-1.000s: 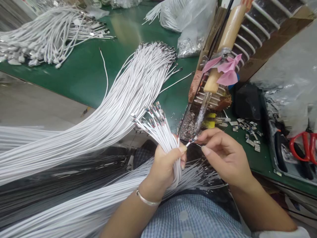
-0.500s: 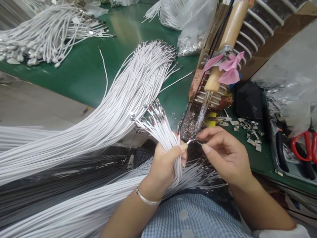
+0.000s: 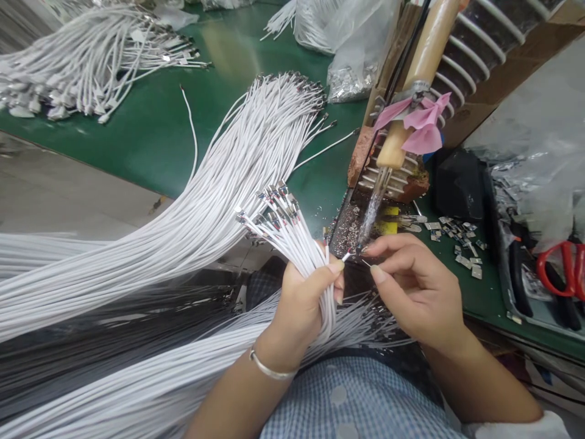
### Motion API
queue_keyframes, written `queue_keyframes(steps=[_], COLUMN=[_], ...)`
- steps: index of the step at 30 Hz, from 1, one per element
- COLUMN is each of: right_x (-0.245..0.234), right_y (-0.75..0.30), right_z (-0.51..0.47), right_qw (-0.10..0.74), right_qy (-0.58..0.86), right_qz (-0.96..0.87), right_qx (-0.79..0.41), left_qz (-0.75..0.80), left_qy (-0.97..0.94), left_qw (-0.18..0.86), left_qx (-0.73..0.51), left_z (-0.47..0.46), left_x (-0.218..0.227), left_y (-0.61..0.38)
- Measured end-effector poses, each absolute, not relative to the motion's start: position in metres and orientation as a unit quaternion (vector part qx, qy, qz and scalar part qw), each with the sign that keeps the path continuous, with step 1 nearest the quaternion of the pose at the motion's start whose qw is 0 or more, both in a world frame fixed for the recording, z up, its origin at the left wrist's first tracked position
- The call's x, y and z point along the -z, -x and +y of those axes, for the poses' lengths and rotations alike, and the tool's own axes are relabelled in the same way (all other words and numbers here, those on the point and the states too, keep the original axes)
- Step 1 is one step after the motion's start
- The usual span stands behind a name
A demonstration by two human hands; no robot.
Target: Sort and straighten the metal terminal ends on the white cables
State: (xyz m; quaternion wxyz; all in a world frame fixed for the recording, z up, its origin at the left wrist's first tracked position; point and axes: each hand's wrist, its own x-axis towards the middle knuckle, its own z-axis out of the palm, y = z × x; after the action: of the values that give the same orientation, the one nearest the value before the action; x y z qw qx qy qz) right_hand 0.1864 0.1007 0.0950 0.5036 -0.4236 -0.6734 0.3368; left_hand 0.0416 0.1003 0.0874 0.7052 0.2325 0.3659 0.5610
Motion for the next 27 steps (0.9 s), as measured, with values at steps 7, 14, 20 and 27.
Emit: queue_keyframes(steps=[7,14,20,27], right_x=[-0.096,-0.094,-0.093,-0.089], right_y=[-0.187,-0.198,-0.232,-0.261], right_z=[0.099,0.091,0.075,0.072], right_qw=[0.494,0.472,0.437,0.351], right_qy=[0.430,0.442,0.528,0.609], right_qz=[-0.685,-0.703,-0.688,-0.689], right_qx=[-0.318,-0.296,-0.240,-0.177], left_qz=[0.362,0.381,0.415,0.387], left_qy=[-0.243,-0.224,-0.191,-0.152], left_qw=[0.705,0.708,0.727,0.771], left_qx=[-0.559,-0.550,-0.514,-0.483], left_z=[0.099,0.089,0.072,0.061], left_x=[-0.086,-0.083,-0.076,-0.078], left_y=[-0.040,-0.036,-0.027,-0.024])
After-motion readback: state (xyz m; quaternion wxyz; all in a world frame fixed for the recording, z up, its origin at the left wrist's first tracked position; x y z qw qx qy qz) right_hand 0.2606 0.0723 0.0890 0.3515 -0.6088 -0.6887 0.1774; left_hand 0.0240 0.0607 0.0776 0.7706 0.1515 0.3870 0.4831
